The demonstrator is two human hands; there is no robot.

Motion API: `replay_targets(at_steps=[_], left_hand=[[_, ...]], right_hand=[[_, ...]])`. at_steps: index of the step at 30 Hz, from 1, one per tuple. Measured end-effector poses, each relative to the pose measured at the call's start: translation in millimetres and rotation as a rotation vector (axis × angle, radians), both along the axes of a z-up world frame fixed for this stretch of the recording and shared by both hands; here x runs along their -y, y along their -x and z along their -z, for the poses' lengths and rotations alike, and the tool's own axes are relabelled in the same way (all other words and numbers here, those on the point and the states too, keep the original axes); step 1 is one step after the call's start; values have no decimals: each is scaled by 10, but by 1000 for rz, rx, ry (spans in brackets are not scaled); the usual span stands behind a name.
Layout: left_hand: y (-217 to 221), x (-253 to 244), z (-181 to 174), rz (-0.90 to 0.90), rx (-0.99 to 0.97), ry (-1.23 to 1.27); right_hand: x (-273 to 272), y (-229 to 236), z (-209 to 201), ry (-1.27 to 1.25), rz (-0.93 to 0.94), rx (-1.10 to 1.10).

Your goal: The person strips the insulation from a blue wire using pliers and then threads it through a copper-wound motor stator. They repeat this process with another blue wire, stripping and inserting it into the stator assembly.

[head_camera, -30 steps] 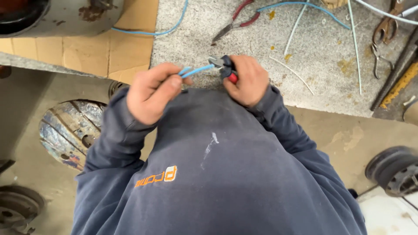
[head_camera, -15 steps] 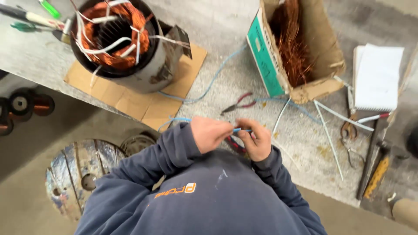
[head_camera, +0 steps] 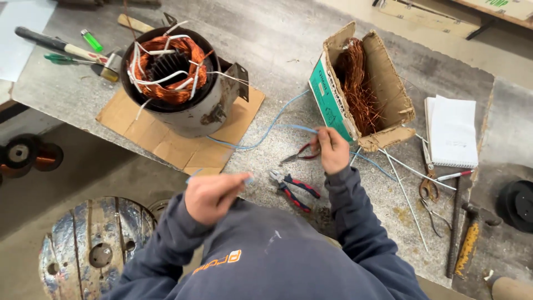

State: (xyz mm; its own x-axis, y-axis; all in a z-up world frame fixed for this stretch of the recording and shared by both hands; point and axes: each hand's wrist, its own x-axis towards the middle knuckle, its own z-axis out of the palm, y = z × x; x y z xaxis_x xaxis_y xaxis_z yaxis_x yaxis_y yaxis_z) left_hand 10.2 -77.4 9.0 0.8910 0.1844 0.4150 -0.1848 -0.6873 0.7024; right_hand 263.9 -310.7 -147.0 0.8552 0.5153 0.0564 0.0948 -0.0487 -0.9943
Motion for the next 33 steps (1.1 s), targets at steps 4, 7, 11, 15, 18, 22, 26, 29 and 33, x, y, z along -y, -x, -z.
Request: replay_targets(at_steps=[4, 7, 11, 15, 18, 22, 26, 29, 33], left_hand=[[148, 108, 50, 106, 23, 132], [101, 147, 380, 34, 4, 112], [107, 168, 387, 61, 8, 111], [130, 53, 448, 57, -77, -13], [186, -86, 498, 65, -203, 8], [362, -305, 457, -39, -328, 18], [467, -501, 556, 70, -394, -65], [593, -703, 796, 73, -300, 122], [795, -1005, 769, 20, -409, -39]], right_hand=[[-335, 368, -916, 375, 142, 983], [-285, 870, -984, 165, -305, 604], [-446, 1271, -1095, 98, -424, 580], [-489, 1388, -1184, 167, -275, 742], [-370, 1306, -1209, 202, -98, 935], [-359, 1076, -1152, 335, 113, 1013], [-365, 1090, -1141, 361, 149, 960], [-284, 1072, -1091, 205, 107, 900], [-194, 861, -924, 357, 208, 970]])
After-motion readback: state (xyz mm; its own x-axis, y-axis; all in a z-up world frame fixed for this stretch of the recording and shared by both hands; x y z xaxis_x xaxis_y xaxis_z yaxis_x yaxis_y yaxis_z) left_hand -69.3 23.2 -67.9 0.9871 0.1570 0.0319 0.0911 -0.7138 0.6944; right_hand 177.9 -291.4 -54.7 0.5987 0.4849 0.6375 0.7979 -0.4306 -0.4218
